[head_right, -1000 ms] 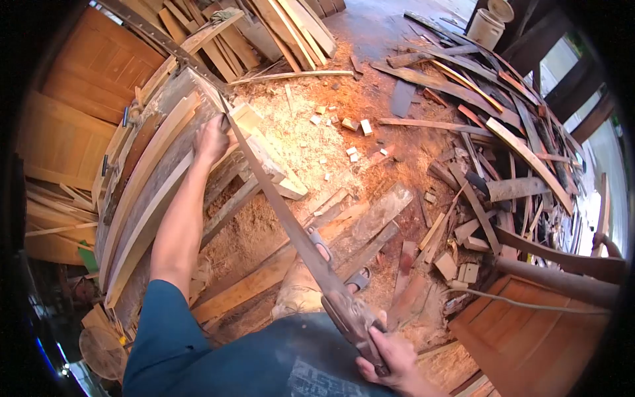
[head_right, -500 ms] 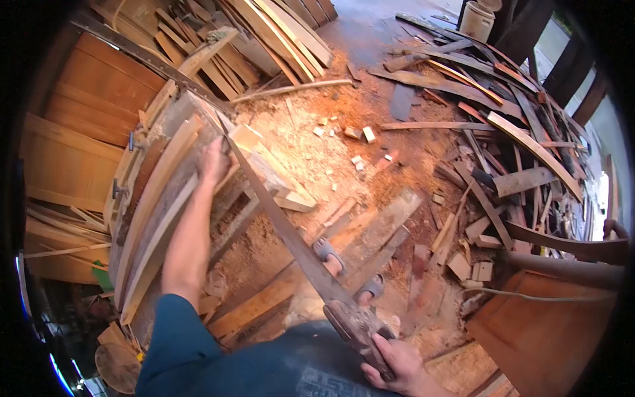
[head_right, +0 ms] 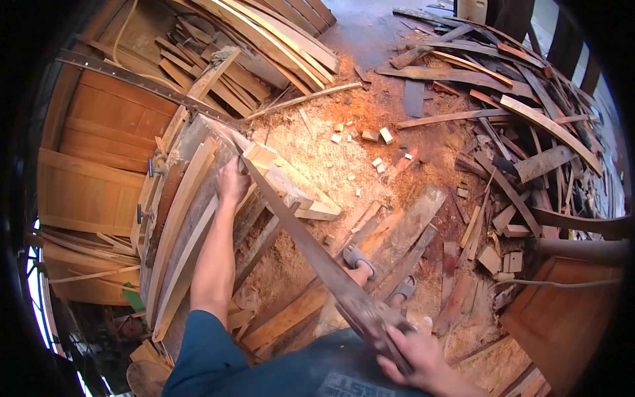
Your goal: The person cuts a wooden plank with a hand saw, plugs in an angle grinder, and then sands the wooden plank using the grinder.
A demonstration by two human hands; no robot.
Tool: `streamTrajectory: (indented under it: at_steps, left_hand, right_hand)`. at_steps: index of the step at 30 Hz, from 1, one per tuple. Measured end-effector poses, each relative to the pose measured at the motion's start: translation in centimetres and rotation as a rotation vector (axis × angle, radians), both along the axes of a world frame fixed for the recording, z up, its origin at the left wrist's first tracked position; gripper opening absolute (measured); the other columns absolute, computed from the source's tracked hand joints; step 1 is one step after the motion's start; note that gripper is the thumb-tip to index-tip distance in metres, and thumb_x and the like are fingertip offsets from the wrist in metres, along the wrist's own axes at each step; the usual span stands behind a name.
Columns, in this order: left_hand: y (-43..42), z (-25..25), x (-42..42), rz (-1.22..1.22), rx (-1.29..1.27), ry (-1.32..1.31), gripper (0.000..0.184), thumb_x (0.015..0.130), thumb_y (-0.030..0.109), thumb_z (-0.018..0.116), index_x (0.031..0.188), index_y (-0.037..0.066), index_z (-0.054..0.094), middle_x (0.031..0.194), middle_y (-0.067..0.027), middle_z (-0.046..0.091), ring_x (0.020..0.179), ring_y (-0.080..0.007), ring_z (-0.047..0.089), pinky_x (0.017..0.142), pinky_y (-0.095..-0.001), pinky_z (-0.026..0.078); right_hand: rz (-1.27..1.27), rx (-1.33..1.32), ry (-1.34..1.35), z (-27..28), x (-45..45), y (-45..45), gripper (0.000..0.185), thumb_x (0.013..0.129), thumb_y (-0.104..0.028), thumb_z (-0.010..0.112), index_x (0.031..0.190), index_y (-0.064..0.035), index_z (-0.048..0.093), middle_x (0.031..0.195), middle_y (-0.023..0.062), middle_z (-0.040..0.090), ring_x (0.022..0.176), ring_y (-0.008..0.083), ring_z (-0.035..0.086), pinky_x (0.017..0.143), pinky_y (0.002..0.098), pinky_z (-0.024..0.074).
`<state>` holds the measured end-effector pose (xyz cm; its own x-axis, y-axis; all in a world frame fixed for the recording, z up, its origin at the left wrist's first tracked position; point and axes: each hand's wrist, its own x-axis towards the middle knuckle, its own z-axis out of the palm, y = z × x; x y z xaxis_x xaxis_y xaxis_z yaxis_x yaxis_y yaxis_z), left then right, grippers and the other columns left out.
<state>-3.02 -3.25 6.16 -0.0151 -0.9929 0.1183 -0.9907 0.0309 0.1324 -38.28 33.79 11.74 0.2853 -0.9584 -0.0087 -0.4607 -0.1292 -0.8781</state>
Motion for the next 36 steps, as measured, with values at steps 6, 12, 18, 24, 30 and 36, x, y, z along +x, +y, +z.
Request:
streamTrajectory:
  at_steps: [6, 12, 18, 24, 30, 36]
  left_hand:
    - [-0.4, -2.1, 2.0, -0.033, -0.064, 0.025, 0.038, 0.077, 0.034, 0.077, 0.108, 0.017, 0.066, 0.096, -0.0183, 0.072, 0.093, -0.0438, 0.067, 0.078, -0.0550, 0.052]
    - [-0.4, -1.0, 1.1, -0.036, -0.031, -0.001, 0.038, 0.078, 0.028, 0.074, 0.113, 0.018, 0.064, 0.095, -0.0182, 0.071, 0.091, -0.0452, 0.066, 0.077, -0.0564, 0.052]
    - [-0.2, -0.6, 0.5, -0.016, 0.007, 0.063, 0.033, 0.077, 0.023, 0.074, 0.108, 0.015, 0.065, 0.093, -0.0200, 0.071, 0.090, -0.0438, 0.067, 0.077, -0.0537, 0.053]
    - [-0.4, -1.0, 1.0, -0.036, -0.058, -0.013, 0.040, 0.075, 0.035, 0.081, 0.106, 0.014, 0.067, 0.091, -0.0168, 0.072, 0.084, -0.0389, 0.070, 0.074, -0.0504, 0.055]
    - [-2.4, -2.2, 3.5, -0.201, -0.080, 0.068, 0.060, 0.073, 0.050, 0.081, 0.113, 0.008, 0.063, 0.095, -0.0132, 0.074, 0.081, -0.0299, 0.073, 0.075, -0.0444, 0.057]
    - [-4.4, 0.9, 7.3, -0.250, 0.029, 0.177, 0.093, 0.065, 0.058, 0.083, 0.135, 0.005, 0.050, 0.121, -0.0209, 0.064, 0.109, -0.0338, 0.063, 0.096, -0.0468, 0.048]
  right_hand:
    - [-0.199, -0.218, -0.270, -5.1, 11.3, -16.5, 0.050, 0.088, -0.025, 0.069, 0.133, -0.0085, 0.054, 0.100, 0.0230, 0.068, 0.079, 0.0393, 0.067, 0.068, 0.0449, 0.0555]
    - [-0.136, -0.163, -0.126, -2.4, 6.1, -9.0, 0.059, 0.087, -0.030, 0.069, 0.137, -0.0060, 0.050, 0.089, 0.0190, 0.068, 0.079, 0.0358, 0.069, 0.069, 0.0435, 0.0561]
    - [-0.018, -0.036, -0.073, 1.2, 2.2, -6.7, 0.061, 0.086, -0.027, 0.070, 0.139, -0.0048, 0.049, 0.100, 0.0197, 0.069, 0.079, 0.0363, 0.069, 0.068, 0.0414, 0.0569]
    - [-0.176, -0.250, -0.176, -1.7, 7.8, -14.9, 0.053, 0.086, -0.023, 0.071, 0.132, -0.0016, 0.056, 0.101, 0.0148, 0.072, 0.080, 0.0292, 0.073, 0.072, 0.0346, 0.0589]
    - [-0.307, -0.278, -0.109, 0.6, 4.2, -11.2, 0.056, 0.087, -0.040, 0.064, 0.114, 0.0083, 0.064, 0.067, 0.0109, 0.065, 0.056, 0.0215, 0.066, 0.054, 0.0296, 0.0509]
    - [-0.426, -0.314, -0.008, 5.9, 6.2, -11.1, 0.065, 0.088, -0.057, 0.055, 0.103, 0.0046, 0.070, 0.061, 0.0036, 0.065, 0.053, 0.0155, 0.062, 0.055, 0.0275, 0.0456]
